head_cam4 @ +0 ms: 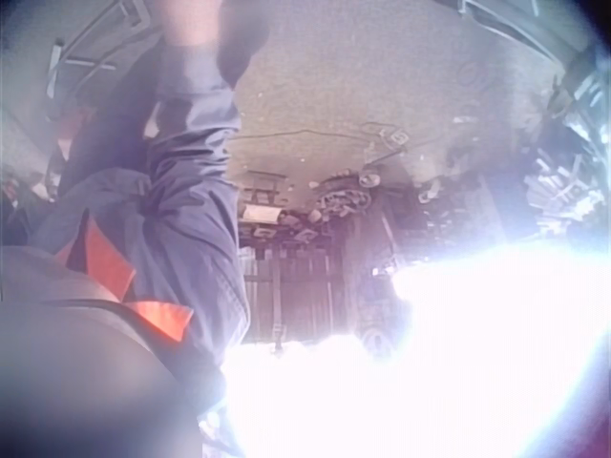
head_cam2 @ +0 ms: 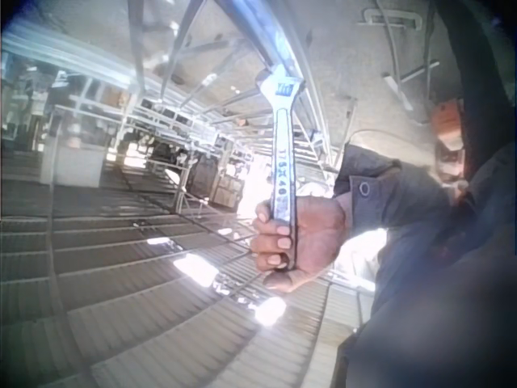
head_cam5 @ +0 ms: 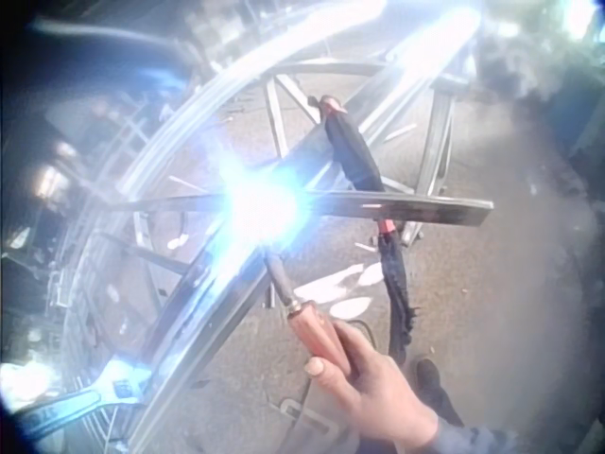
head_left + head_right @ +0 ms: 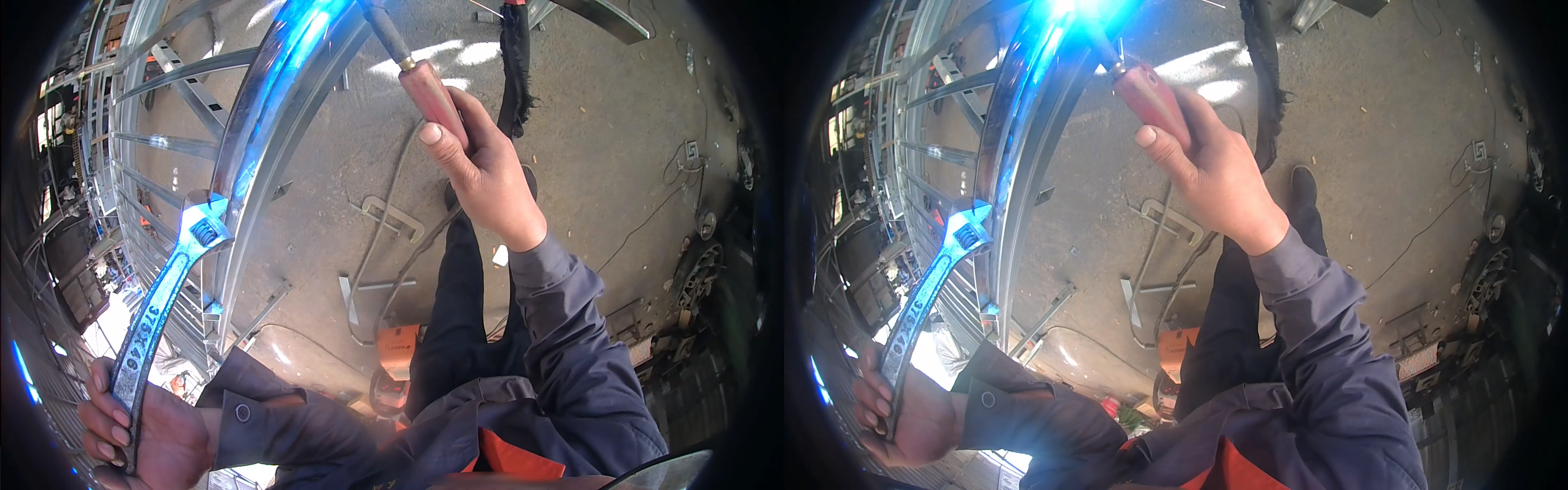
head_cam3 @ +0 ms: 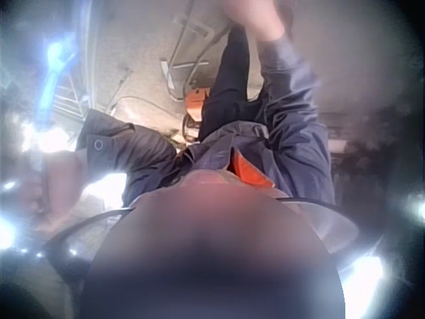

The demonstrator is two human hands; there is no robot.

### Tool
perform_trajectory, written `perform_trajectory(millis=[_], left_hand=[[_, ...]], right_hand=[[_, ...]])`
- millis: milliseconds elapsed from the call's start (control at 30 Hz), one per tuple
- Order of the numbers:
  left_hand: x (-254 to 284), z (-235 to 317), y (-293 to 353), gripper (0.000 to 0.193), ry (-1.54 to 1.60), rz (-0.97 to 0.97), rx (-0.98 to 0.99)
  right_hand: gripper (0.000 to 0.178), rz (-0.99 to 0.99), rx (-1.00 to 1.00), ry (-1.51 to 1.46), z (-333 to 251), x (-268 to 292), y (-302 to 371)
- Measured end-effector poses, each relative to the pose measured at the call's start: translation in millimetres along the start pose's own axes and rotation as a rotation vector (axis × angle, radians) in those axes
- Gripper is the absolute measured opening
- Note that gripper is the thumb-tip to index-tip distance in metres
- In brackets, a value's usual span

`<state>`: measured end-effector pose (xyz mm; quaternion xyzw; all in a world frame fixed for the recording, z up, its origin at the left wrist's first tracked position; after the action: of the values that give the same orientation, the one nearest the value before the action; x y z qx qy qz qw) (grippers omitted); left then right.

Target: The person positions metal bars on a curved frame and uses a welding torch to tack and weld the joints. They adjust the pieces with a wrench and continue welding along the seams of the metal structure.

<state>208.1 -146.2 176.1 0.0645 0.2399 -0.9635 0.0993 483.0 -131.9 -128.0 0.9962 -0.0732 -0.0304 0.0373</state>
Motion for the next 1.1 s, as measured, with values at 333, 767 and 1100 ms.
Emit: perform_trajectory(millis=[333, 767, 1100], left_hand=[[-1, -2, -1, 0.023, 0.047, -0.009, -0.007], [-4, -7, 2, 0.021, -0.013, 0.025, -0.049], [-4, -6, 2, 0.023, 0.053, -0.008, 0.028]], right_hand=[[0.078, -0.051, -0.101, -0.019, -12, 3, 10], [0.075, 0.01, -0.12, -0.057, -16, -9, 5], [0.073, 0.006, -0.212, -0.108, -34, -18, 10]])
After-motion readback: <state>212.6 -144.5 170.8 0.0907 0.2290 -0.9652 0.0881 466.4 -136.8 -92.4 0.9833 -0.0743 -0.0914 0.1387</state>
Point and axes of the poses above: each hand's wrist, its own y-axis away from the middle knuckle, its own x-axis out of the back of the hand, z = x × y, the point moved 1 cm from there along -y, towards the middle knuckle, and after that the axes turned 5 degrees about x, right-handed, at the moved point
